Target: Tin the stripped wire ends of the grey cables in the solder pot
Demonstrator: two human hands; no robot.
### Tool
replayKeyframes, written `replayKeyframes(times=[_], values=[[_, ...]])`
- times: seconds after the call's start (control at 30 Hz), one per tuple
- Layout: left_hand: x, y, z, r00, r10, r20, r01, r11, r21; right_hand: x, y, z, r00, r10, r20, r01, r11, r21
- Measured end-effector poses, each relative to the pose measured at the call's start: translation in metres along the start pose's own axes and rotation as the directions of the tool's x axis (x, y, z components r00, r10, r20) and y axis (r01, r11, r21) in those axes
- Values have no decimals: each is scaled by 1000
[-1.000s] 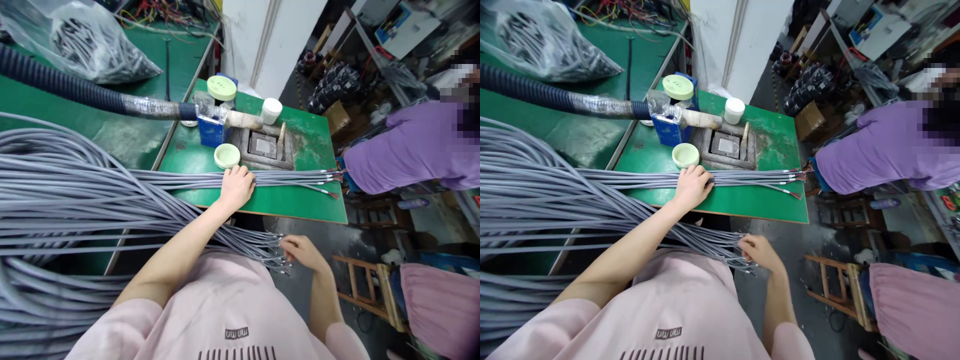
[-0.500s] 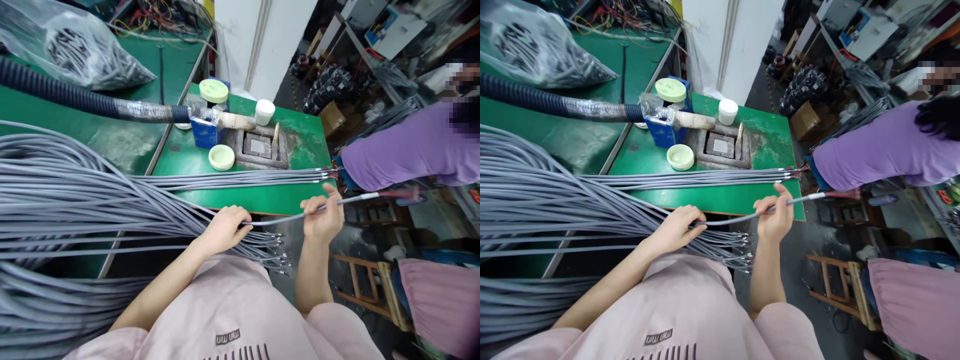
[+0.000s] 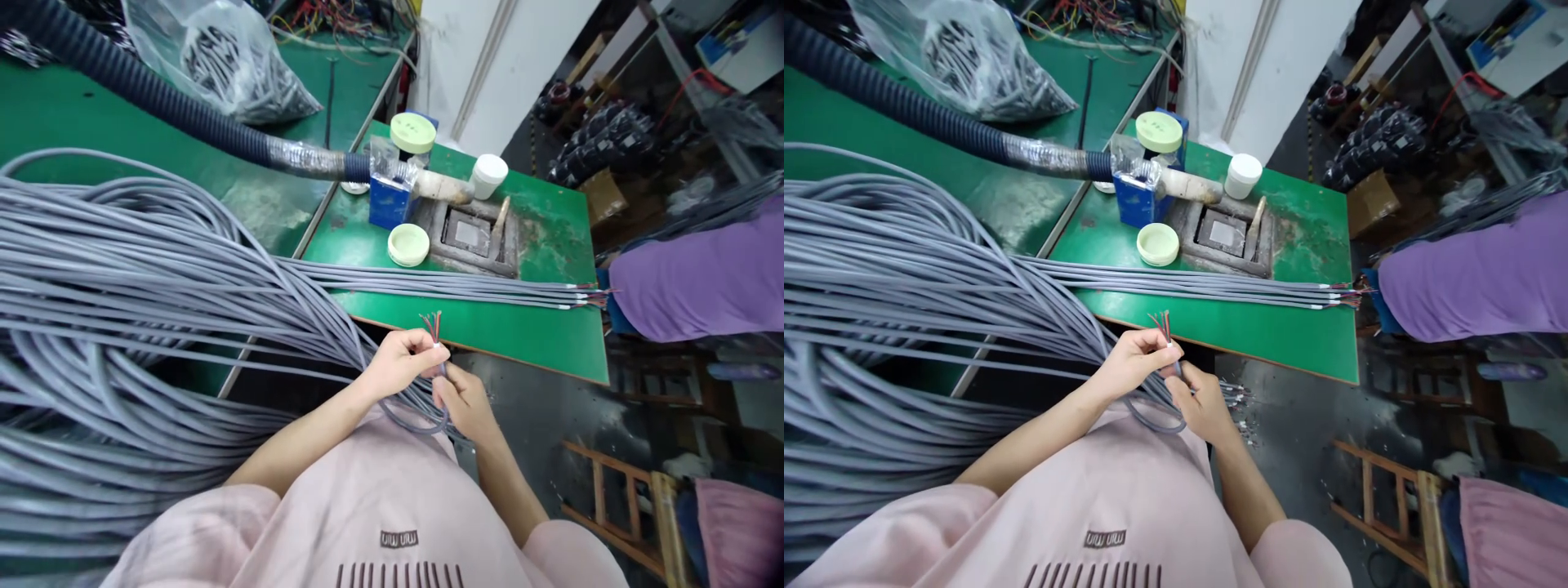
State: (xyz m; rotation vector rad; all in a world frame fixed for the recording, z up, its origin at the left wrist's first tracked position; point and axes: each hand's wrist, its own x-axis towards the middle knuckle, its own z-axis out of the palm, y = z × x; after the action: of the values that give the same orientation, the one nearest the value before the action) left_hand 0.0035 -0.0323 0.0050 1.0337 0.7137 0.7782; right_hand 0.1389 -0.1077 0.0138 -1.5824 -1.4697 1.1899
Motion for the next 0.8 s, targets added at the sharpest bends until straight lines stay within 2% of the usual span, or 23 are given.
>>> replayKeyframes(times=[0.1,0.23,0.33,0.43,0.63,0.7,0.8], values=[[1,-4,3,999,-46,8,46,998,-37,1,0,1,994,-16,-111,16,1000,3],[4,-4,1,999,-26,38,31,989,-146,3,5,6,996,29,-86,-14,985,173],[7,-1,-4,996,26,-82,-40,984,-175,5,9,6,996,59,-60,-37,947,318],[11,2,-9,975,58,-216,-92,984,-154,8,9,7,997,73,-39,-53,925,375],[16,-8,-12,955,56,-290,-106,982,-157,12,9,8,996,77,-40,-55,917,396],[13,-13,-9,937,117,-329,-163,980,-114,12,10,8,994,80,-73,-46,923,383],[6,-16,-4,874,374,-310,-352,928,126,13,8,7,987,57,-150,-18,968,251]])
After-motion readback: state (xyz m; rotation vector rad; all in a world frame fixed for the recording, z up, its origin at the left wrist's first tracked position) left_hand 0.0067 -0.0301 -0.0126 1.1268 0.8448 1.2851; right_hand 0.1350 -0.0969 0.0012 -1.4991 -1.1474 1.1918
